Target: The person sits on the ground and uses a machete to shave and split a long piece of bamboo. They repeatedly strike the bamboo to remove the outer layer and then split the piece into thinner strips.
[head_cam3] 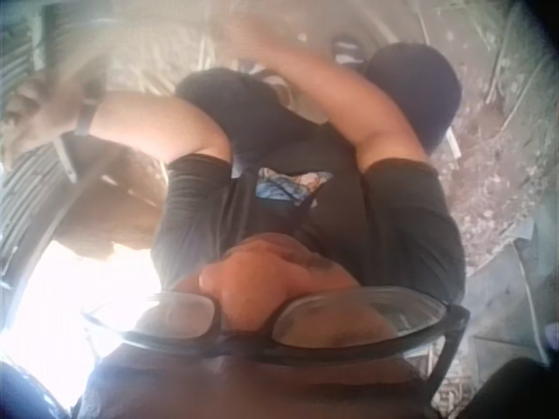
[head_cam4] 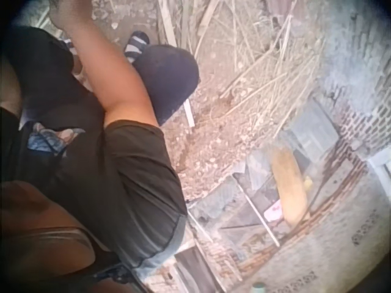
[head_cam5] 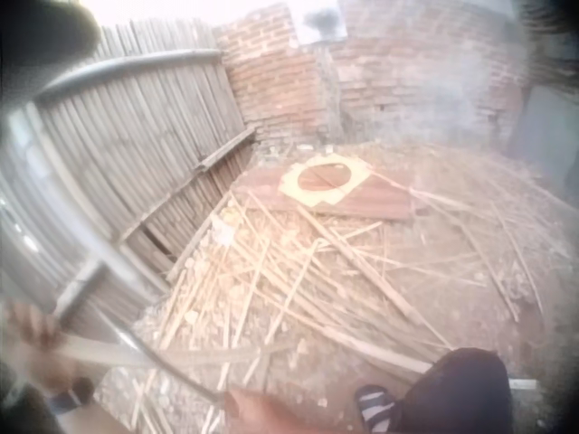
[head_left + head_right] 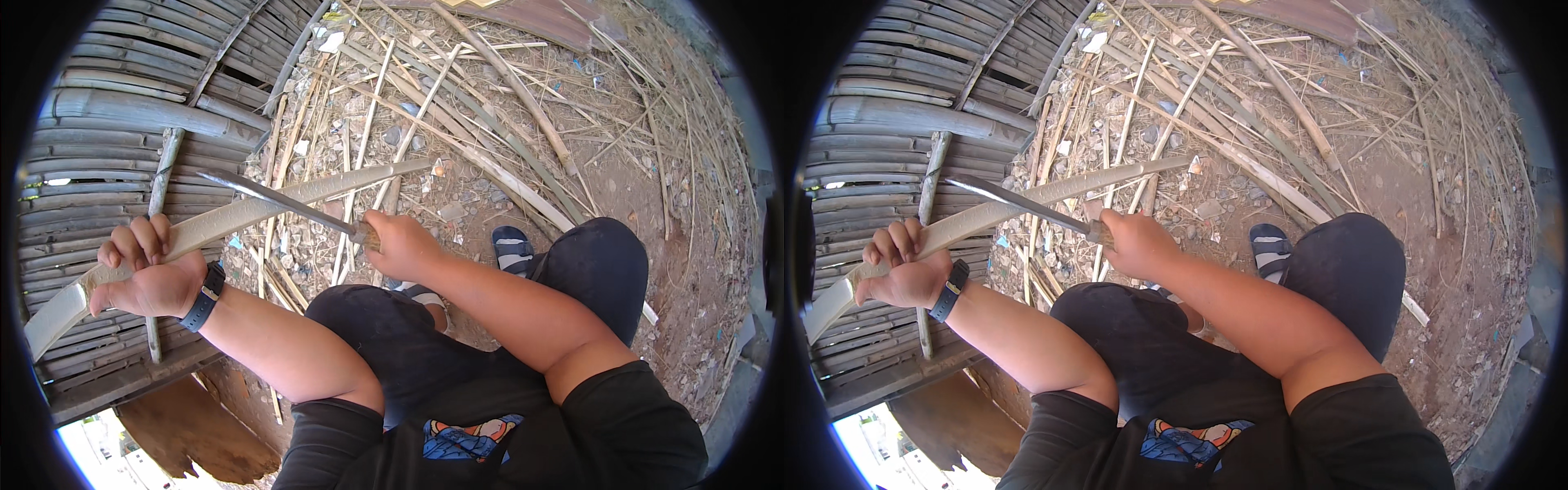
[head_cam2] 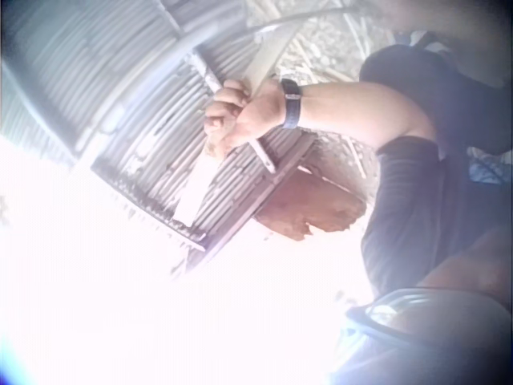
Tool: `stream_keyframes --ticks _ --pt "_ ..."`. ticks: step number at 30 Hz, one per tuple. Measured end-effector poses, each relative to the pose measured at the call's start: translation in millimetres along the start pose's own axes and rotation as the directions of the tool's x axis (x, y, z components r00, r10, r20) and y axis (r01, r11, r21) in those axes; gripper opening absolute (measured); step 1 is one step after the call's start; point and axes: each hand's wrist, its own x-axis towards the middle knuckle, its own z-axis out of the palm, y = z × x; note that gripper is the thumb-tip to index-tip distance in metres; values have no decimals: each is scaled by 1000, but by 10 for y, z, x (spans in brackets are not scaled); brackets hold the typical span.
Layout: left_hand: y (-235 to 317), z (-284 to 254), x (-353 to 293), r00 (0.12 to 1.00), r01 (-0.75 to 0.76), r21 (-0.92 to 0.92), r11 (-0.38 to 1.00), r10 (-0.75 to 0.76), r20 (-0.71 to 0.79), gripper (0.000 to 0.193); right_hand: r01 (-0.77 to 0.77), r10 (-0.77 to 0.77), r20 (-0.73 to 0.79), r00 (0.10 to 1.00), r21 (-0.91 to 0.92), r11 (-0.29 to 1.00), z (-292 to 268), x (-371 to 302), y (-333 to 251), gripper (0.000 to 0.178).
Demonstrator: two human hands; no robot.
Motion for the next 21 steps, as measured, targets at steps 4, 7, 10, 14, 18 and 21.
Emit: stream_keyframes --ticks 4,7,10,14,18,21 --pt "-1 6 6 997 15 -56 998 -11 70 73 -484 475 -94 875 -127 866 122 85 1381 31" --pt "-2 81 -54 999 -9 -31 999 10 39 72 -507 499 -90 862 -170 845 -23 75 1453 32" --pt "-37 97 -8 994 8 -72 997 0 108 72 -499 490 -128 862 -41 866 106 144 1123 35" --pt "19 33 -5 995 29 -109 994 -18 102 70 -215 217 -66 974 35 976 53 132 395 38" --pt "16 -43 -3 983 72 -167 983 -42 181 68 -92 93 -99 991 14 996 82 93 774 40" --pt "5 -155 60 939 168 -278 946 -68 337 67 -435 427 -139 893 -30 900 20 126 1293 39"
